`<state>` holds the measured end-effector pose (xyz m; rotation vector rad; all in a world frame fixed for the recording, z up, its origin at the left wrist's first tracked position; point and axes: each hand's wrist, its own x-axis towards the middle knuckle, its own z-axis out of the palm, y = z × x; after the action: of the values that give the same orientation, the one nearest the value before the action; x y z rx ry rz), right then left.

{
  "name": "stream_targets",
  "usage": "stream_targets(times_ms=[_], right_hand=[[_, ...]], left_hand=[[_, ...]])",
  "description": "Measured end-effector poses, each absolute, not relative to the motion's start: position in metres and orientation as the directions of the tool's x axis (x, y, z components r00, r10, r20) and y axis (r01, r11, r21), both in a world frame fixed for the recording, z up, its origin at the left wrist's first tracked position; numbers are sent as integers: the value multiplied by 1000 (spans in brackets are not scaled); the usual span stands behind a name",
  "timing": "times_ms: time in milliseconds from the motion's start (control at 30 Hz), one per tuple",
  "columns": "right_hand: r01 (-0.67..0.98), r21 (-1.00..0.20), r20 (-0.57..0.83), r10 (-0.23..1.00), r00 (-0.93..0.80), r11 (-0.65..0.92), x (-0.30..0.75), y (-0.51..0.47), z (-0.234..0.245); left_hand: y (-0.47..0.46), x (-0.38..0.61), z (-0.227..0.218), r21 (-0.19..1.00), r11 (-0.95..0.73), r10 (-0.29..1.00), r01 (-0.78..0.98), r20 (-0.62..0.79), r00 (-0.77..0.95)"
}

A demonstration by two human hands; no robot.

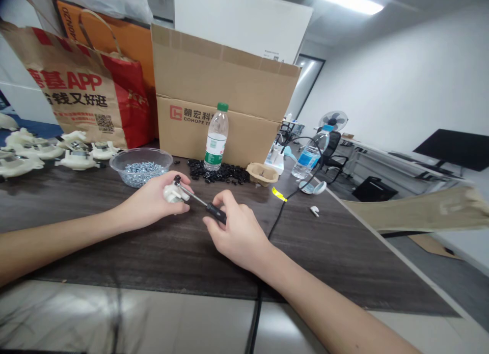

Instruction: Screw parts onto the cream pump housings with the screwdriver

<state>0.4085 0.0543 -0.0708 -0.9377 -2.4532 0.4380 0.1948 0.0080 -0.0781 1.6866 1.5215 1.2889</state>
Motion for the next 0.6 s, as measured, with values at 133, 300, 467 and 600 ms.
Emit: stream_targets(times_ms=[133,300,467,600], right_hand=[[514,-395,398,646,-652,761,411,57,-71],[570,-162,465,572,-676,805,415,62,-70],[580,-160,390,591,-706,799,416,62,-70],[564,-226,341,606,-718,795,413,60,-67]], left_hand=[[11,196,-77,924,-184,966,335,233,-113],[9,193,-78,916,-188,960,355,248,-131],[6,192,-81,845,-243,939,477,328,-101],[6,195,-82,821,-249,940,514,333,-78]])
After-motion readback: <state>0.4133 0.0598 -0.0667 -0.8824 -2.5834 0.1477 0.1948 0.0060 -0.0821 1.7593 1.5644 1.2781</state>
